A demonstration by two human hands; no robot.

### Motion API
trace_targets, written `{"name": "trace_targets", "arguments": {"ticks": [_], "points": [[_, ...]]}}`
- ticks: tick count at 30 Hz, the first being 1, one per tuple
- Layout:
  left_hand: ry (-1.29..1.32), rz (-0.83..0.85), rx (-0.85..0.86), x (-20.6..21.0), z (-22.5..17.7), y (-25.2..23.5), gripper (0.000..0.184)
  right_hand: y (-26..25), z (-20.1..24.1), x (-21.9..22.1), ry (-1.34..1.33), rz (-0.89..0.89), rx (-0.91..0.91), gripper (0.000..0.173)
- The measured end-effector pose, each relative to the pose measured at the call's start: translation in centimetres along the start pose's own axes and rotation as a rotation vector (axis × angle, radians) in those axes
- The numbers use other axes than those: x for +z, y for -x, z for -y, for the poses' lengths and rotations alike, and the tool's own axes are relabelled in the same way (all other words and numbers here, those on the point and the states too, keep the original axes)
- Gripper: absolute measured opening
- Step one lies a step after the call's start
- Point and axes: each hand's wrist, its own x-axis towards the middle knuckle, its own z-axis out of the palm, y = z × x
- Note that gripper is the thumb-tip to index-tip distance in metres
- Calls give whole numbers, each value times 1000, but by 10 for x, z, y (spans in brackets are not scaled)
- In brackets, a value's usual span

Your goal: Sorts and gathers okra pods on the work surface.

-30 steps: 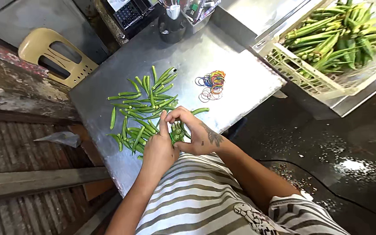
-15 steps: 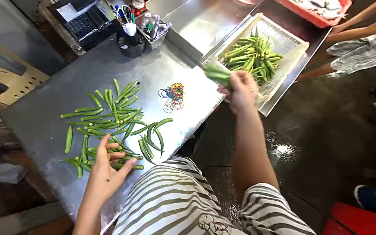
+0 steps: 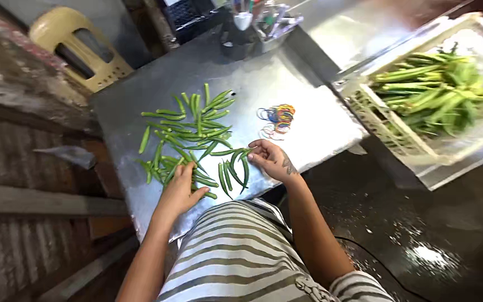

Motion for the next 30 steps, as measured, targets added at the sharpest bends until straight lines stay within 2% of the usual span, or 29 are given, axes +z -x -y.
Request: {"name": "trace_targets", "arguments": {"ticks": [4, 10, 13, 17, 21, 23, 26, 28, 30], "points": [[-6, 5, -115, 4, 26, 7, 79, -19, 18, 35, 279, 85, -57, 29], [-78, 15, -263, 14, 46, 11, 79, -47, 23, 55, 631, -24, -9, 36], [-52, 1, -284, 18, 43, 12, 81, -52, 22, 60, 714, -25, -63, 40], [-10, -18, -274, 23, 46, 10, 73, -45, 16, 76, 729, -103, -310, 22], [103, -14, -214, 15, 62, 10, 53, -43, 21, 88, 916, 16, -232, 25], [148, -95, -196, 8, 66, 10, 42, -44, 23, 87, 948, 19, -226, 22], [97, -365, -161, 5, 70, 0, 33, -44, 22, 87, 932, -8, -238, 23], [13, -539, -117, 8, 71, -18, 34, -43, 22, 92, 864, -37, -293, 22], [-92, -579, -81, 10, 73, -43, 39, -42, 24, 102, 793, -41, -371, 22]]}}
